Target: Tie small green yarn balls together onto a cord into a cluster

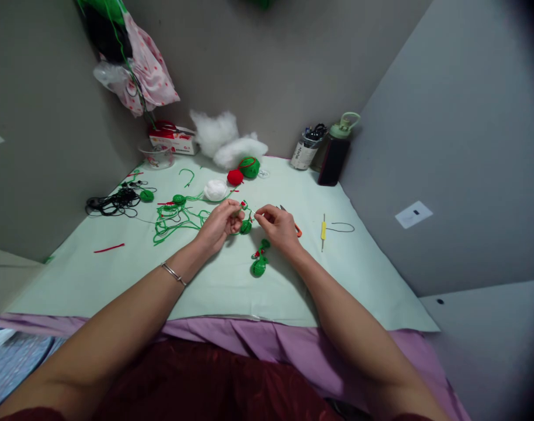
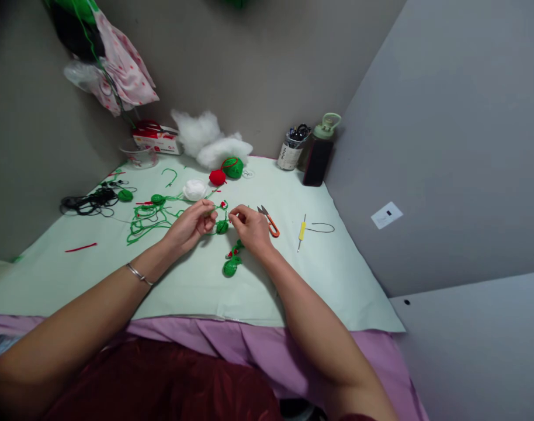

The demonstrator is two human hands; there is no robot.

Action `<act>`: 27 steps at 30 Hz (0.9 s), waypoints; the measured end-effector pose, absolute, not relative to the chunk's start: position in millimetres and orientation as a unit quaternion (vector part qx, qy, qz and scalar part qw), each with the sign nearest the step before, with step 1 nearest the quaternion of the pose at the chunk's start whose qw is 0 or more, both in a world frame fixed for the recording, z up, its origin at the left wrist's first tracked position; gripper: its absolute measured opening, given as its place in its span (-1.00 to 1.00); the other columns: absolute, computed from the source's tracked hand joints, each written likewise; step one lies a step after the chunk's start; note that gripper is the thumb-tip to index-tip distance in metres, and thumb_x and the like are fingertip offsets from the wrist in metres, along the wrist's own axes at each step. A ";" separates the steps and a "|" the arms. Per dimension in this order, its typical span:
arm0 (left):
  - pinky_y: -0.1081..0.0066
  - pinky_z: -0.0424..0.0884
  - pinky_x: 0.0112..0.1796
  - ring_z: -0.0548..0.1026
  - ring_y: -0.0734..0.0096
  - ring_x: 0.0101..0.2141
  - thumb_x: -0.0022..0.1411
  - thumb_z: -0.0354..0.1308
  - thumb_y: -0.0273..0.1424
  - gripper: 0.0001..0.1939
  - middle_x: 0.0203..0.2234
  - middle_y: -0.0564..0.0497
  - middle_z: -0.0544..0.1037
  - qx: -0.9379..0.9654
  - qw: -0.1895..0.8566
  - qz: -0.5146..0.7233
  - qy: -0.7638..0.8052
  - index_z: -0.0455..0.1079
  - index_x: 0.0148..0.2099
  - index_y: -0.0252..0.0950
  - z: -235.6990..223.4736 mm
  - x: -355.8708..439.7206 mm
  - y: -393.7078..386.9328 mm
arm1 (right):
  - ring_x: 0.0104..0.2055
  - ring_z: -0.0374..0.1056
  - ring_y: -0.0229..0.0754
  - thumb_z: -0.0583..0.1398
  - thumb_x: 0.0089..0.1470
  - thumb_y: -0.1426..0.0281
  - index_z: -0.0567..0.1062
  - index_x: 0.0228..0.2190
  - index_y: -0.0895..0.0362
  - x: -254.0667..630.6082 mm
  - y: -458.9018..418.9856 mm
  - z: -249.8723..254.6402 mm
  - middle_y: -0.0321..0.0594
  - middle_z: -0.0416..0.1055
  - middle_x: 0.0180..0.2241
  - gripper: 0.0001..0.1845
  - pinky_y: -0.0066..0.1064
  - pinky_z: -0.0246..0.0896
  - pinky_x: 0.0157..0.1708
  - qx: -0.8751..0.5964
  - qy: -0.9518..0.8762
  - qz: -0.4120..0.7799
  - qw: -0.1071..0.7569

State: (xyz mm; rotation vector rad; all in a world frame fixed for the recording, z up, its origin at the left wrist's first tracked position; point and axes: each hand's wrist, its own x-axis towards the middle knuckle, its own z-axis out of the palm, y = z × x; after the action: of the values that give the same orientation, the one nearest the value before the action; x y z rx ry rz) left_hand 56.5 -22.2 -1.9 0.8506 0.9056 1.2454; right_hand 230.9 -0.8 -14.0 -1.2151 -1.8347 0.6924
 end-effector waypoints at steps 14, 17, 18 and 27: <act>0.47 0.20 -0.47 0.29 0.53 -0.53 0.09 0.27 -0.29 -0.82 -0.51 0.10 0.43 0.593 0.512 0.431 0.447 0.47 -0.29 -0.30 -18.3 63.5 -22.1 | -0.52 0.08 -0.31 0.33 -0.05 0.19 0.52 -0.46 0.12 235.4 -1.2 8.2 -0.34 0.30 -0.56 -0.75 -0.40 -0.01 -0.51 -0.431 -0.613 0.447 0.488; 0.44 0.25 -0.37 0.35 0.46 -0.45 0.10 0.27 -0.27 -0.81 -0.46 0.05 0.48 0.619 0.485 0.434 0.439 0.45 -0.36 -0.30 -20.8 64.1 -22.1 | -0.57 0.03 -0.34 0.36 -0.08 0.17 0.51 -0.43 0.11 238.4 -1.6 13.7 -0.38 0.23 -0.59 -0.72 -0.41 -0.08 -0.56 -0.423 -0.568 0.482 0.517; 0.43 0.24 -0.37 0.34 0.46 -0.45 0.10 0.27 -0.27 -0.81 -0.47 0.05 0.48 0.622 0.482 0.430 0.442 0.45 -0.37 -0.31 -21.2 64.2 -22.1 | -0.58 0.03 -0.35 0.36 -0.08 0.17 0.51 -0.43 0.11 239.7 -1.3 14.8 -0.39 0.23 -0.59 -0.72 -0.41 -0.09 -0.57 -0.417 -0.558 0.485 0.528; 0.43 0.19 -0.41 0.29 0.48 -0.50 0.08 0.28 -0.27 -0.80 -0.50 0.07 0.46 0.630 0.465 0.396 0.480 0.48 -0.31 -0.31 -20.6 65.6 -24.6 | -0.56 0.12 -0.39 0.38 -0.11 0.11 0.43 -0.42 0.09 245.2 2.0 20.8 -0.32 0.37 -0.42 -0.63 -0.44 0.04 -0.56 -0.389 -0.513 0.526 0.555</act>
State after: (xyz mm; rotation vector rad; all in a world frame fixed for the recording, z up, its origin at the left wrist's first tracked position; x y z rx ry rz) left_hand 65.6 -24.6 -20.6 1.5458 1.1781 0.9724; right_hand 245.2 2.0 20.8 -0.9182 -1.2123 1.2428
